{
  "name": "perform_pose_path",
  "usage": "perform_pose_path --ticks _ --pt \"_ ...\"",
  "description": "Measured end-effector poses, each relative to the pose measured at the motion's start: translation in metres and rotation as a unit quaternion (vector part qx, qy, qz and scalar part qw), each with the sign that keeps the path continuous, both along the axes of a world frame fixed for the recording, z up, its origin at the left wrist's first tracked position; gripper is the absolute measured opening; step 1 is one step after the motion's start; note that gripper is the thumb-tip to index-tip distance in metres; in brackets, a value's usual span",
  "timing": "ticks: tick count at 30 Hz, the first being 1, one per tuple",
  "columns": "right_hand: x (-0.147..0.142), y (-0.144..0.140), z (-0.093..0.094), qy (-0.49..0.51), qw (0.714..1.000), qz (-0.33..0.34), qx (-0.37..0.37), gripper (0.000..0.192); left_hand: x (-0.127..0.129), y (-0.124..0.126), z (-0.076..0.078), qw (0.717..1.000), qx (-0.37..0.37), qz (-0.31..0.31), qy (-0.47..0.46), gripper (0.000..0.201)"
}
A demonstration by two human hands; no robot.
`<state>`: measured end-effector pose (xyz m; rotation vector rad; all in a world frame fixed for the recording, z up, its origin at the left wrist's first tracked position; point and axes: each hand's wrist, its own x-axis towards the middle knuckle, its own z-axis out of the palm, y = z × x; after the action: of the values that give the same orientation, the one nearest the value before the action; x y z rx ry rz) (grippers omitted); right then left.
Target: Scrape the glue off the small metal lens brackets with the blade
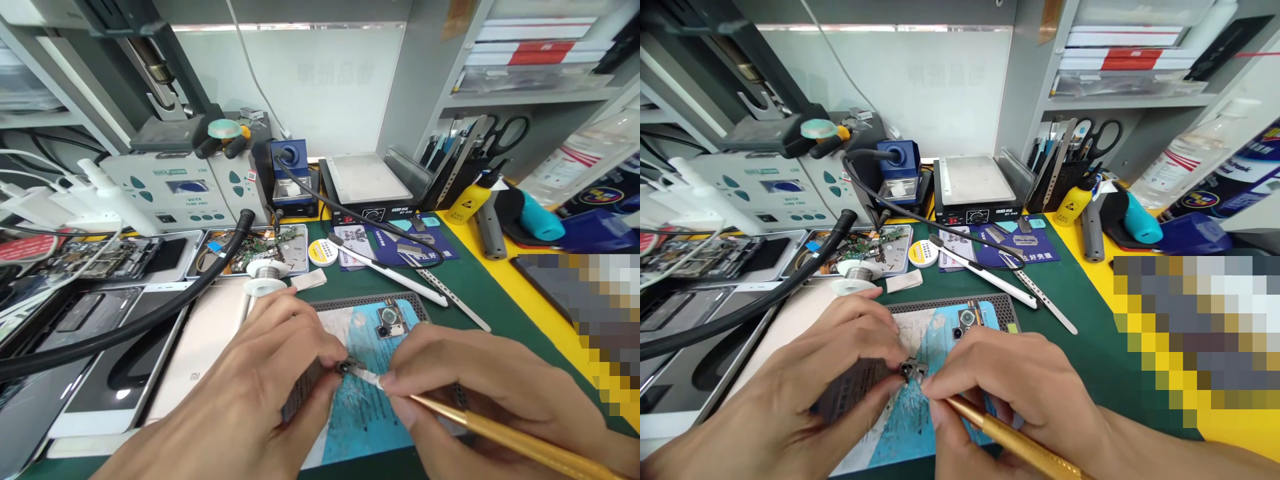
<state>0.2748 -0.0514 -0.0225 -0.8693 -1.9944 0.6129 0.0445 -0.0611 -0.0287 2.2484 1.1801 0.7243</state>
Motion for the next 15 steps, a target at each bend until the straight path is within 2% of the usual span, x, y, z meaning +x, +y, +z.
perform_pose_path --ticks 15 --pt "0.0027 -0.0016 -0.005 0.008 1.0 0.007 0.017 0.026 -0.0003 -0.0016 0.0008 1.0 0.0 -0.011 -0.014 0.023"
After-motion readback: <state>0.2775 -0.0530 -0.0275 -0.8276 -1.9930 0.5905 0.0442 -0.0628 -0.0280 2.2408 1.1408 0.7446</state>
